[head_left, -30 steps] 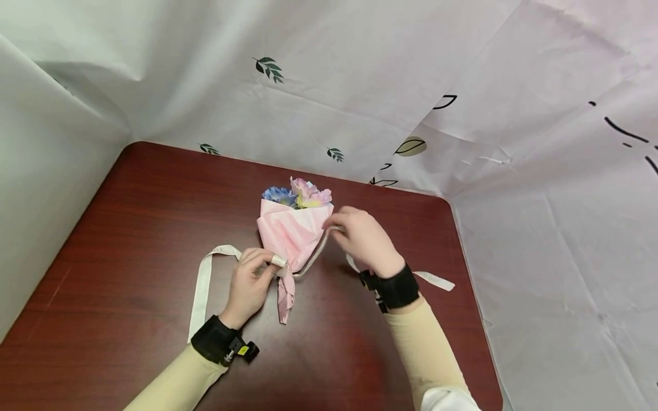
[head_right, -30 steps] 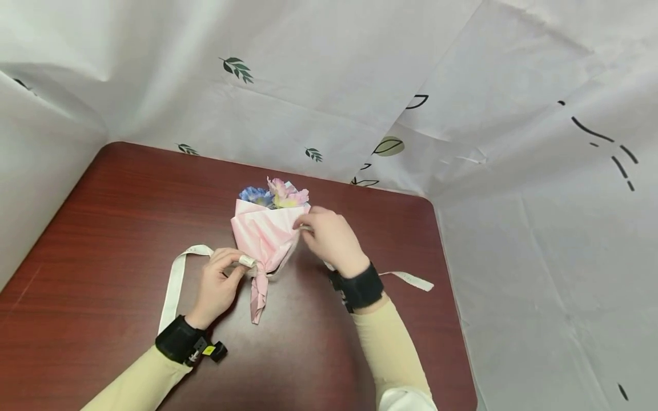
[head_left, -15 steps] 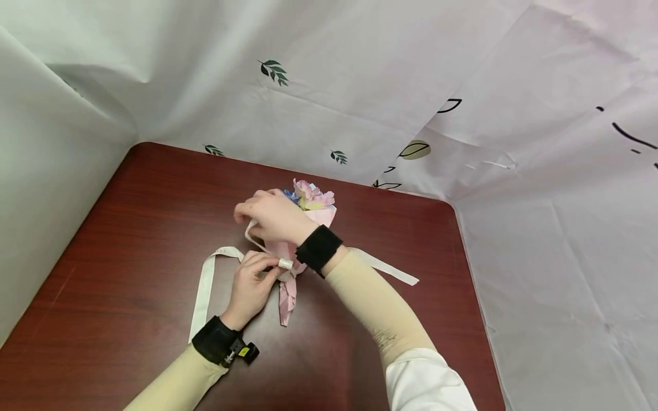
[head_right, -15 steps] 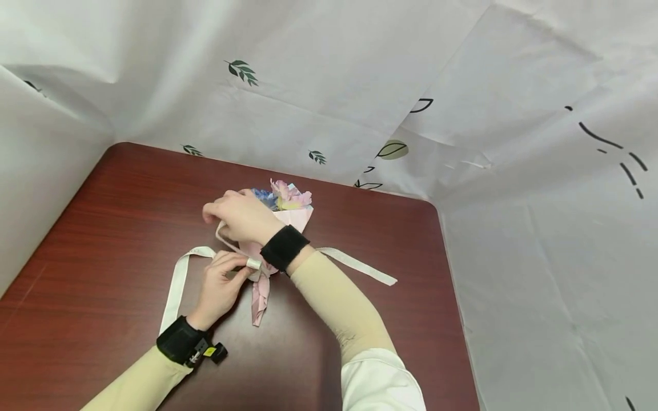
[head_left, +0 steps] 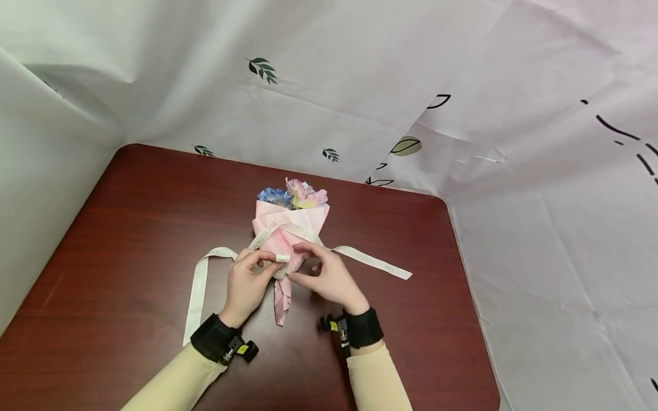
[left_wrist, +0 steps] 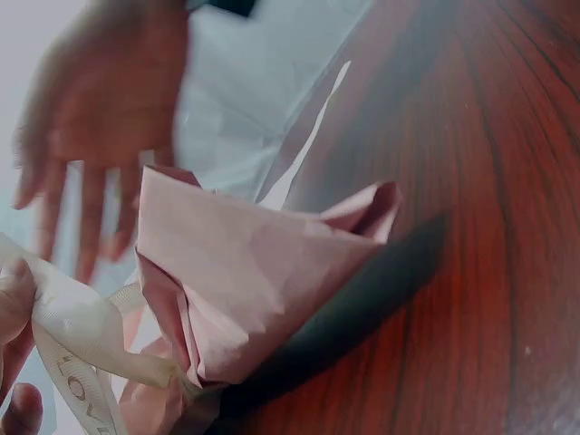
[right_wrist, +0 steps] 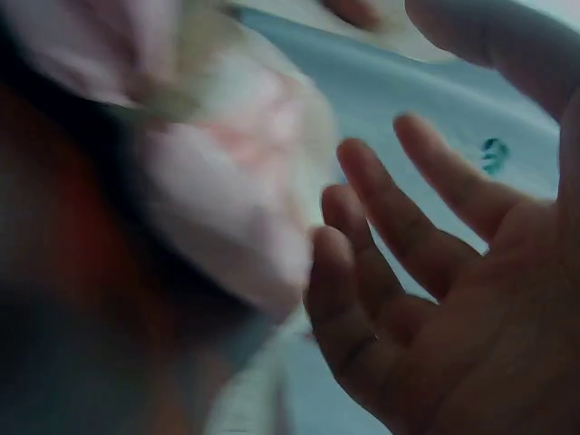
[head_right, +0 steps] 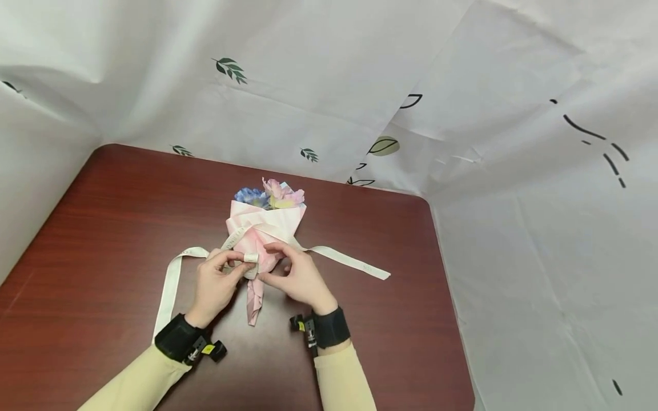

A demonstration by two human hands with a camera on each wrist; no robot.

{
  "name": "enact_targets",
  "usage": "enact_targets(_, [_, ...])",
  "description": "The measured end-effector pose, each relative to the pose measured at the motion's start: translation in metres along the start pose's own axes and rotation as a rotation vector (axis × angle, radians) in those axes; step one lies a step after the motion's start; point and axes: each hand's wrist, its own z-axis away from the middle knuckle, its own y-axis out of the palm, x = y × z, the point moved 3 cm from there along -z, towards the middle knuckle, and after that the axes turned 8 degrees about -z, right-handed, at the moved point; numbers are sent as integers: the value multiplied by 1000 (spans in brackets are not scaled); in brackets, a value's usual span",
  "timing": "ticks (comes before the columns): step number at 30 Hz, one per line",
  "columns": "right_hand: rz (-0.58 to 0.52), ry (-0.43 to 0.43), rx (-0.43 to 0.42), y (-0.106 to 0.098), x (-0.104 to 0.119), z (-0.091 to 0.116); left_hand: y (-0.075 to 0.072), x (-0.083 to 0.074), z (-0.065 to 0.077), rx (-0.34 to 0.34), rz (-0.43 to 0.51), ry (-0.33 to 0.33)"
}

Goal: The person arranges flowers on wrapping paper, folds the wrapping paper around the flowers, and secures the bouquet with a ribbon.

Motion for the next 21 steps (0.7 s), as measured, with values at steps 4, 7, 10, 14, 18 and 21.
enact_targets(4, [55, -14, -46, 19, -9, 5, -2, 1, -1, 6, 5, -5])
enact_targets(7, [116, -41, -82, 30, -9, 3, -4, 2, -2, 32, 8, -29])
enact_targets(10, [171, -43, -101, 38, -9, -1, -6, 3, -4, 64, 23, -61])
enact_targets(14, [201, -27, -133, 45, -10, -3, -8, 3, -7, 69, 61, -89])
enact_targets(18, [196, -34, -167, 49, -9, -2, -9, 3, -9, 85, 95, -78])
enact_targets(21, [195, -39, -170, 50, -9, -3, -15, 5, -12, 168, 81, -26])
